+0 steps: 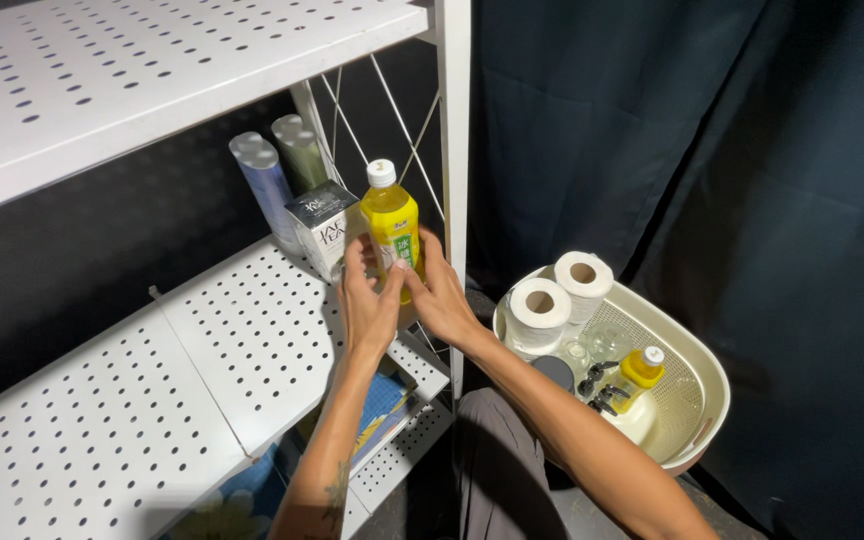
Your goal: The person organizes various items from a white metal shelf into a white plastic basket. They place toilet paper rolls, small jars, bottles, and other containers into the basket one by one.
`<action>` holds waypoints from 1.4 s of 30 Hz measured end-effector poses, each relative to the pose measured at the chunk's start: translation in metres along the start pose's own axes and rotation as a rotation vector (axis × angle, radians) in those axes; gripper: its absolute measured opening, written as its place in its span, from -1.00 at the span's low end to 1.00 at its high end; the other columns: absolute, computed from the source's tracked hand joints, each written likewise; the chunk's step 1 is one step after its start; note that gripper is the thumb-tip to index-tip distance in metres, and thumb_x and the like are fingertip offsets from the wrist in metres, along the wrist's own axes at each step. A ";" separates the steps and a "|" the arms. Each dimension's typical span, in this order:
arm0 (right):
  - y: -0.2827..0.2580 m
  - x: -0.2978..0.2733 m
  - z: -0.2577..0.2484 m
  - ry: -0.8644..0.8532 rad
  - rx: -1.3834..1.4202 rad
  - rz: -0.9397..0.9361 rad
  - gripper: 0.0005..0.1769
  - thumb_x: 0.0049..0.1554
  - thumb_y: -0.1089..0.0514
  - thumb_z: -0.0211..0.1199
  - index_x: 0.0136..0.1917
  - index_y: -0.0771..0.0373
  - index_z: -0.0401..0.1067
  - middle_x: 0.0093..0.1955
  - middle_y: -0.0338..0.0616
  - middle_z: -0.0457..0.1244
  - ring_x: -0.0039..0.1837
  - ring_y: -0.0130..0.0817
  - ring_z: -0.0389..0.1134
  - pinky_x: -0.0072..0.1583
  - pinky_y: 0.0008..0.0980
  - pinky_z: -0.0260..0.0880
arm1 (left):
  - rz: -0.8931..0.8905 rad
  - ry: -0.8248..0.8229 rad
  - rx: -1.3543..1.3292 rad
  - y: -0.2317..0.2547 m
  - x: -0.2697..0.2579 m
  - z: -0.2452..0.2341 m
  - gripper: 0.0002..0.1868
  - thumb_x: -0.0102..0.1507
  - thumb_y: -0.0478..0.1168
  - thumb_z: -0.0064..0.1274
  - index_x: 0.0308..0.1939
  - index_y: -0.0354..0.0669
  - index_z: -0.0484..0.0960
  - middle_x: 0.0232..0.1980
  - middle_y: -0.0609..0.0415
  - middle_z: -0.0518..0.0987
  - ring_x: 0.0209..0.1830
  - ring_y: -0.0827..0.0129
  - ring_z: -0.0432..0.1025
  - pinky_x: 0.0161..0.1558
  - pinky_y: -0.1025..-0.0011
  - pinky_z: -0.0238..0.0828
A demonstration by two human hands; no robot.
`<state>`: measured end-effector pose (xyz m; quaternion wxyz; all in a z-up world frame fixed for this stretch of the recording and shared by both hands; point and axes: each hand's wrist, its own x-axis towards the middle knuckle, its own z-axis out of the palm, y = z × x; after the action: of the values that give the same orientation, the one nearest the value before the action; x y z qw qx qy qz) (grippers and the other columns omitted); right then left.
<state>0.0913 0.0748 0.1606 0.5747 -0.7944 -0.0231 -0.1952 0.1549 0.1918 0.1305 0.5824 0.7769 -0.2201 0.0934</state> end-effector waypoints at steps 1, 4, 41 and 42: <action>0.002 -0.002 -0.001 0.001 -0.002 0.001 -0.23 0.46 0.21 -0.03 0.82 0.52 -0.11 0.71 0.63 0.08 0.76 0.63 0.03 0.66 0.55 0.05 | 0.000 -0.002 -0.002 0.003 -0.002 -0.002 -0.34 0.50 -0.21 0.12 0.63 -0.38 0.31 0.51 -0.39 0.52 0.60 -0.27 0.42 0.46 -0.23 0.51; 0.001 -0.013 -0.006 -0.015 0.025 -0.036 -0.26 0.47 0.19 0.04 0.80 0.45 -0.07 0.68 0.55 0.14 0.74 0.62 0.07 0.65 0.58 0.08 | -0.005 0.004 0.011 0.011 -0.012 -0.008 -0.39 0.48 -0.16 0.17 0.55 -0.34 0.38 0.41 -0.35 0.61 0.52 -0.22 0.51 0.38 -0.23 0.58; 0.178 -0.244 -0.321 0.176 -0.649 0.588 -0.17 -0.02 0.17 0.68 0.47 0.20 0.40 0.20 0.23 0.49 0.30 0.37 0.56 0.28 0.24 0.62 | -0.017 -1.014 0.000 0.020 -0.156 0.357 -0.36 0.36 -0.38 0.18 0.55 -0.37 0.47 0.22 -0.47 0.63 0.31 -0.32 0.61 0.18 0.06 0.78; 0.190 -0.246 -0.322 0.131 -0.717 0.594 -0.16 0.00 0.14 0.68 0.48 0.18 0.40 0.20 0.19 0.49 0.30 0.34 0.56 0.29 0.20 0.62 | -0.010 -1.011 0.062 0.016 -0.159 0.362 -0.38 0.40 -0.34 0.16 0.57 -0.29 0.47 0.17 -0.41 0.66 0.27 -0.28 0.64 0.17 0.00 0.76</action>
<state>-0.1773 -0.2400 -0.0092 0.2953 -0.9011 0.3102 -0.0677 -0.0330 -0.1175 -0.0299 0.3801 0.7429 -0.4680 -0.2909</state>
